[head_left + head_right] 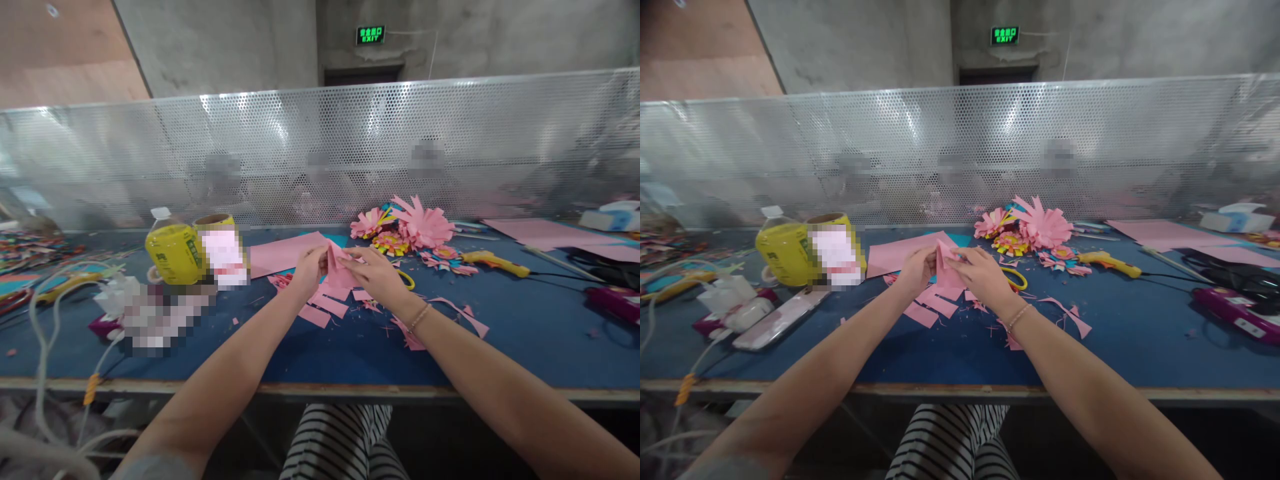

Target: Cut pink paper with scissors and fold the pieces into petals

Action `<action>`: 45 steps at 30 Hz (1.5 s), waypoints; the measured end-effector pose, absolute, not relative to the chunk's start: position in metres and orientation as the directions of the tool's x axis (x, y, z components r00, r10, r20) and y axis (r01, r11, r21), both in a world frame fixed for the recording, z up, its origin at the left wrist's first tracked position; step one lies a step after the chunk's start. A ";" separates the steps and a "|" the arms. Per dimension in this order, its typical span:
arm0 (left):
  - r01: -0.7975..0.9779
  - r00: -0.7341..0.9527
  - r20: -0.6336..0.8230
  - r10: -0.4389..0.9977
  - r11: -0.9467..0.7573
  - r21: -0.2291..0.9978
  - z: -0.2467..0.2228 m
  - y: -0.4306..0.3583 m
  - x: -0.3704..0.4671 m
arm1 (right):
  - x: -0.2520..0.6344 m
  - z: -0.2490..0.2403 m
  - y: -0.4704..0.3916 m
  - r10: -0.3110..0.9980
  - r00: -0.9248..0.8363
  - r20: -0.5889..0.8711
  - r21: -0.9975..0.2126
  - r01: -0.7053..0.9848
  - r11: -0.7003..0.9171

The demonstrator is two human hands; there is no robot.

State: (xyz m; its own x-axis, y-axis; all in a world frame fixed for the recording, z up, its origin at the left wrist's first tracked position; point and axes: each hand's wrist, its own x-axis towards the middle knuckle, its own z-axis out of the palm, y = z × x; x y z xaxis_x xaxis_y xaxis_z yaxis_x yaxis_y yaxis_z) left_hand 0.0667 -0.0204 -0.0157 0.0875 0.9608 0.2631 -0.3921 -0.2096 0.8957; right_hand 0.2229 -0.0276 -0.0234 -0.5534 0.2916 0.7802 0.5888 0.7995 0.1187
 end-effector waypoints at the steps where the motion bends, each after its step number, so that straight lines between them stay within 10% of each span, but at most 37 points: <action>1: -0.393 0.084 0.259 0.962 -0.207 0.896 -0.015 -0.021 0.067 | 0.223 -0.023 -0.028 0.294 -0.556 0.777 0.126 0.596 0.793; 23: -0.376 0.169 0.360 0.917 -0.278 0.884 -0.016 -0.026 0.074 | 0.217 -0.024 -0.033 0.348 -0.533 0.771 0.069 0.613 0.787; 33: 0.076 0.228 0.438 0.869 -0.464 0.882 -0.014 -0.031 0.074 | 0.216 -0.017 -0.028 0.672 -0.123 0.731 -0.608 0.332 0.722; 45: 0.315 0.323 0.550 0.770 -0.636 0.705 -0.015 -0.035 0.079 | 0.214 -0.018 -0.023 0.795 -0.090 0.600 -0.780 0.158 0.606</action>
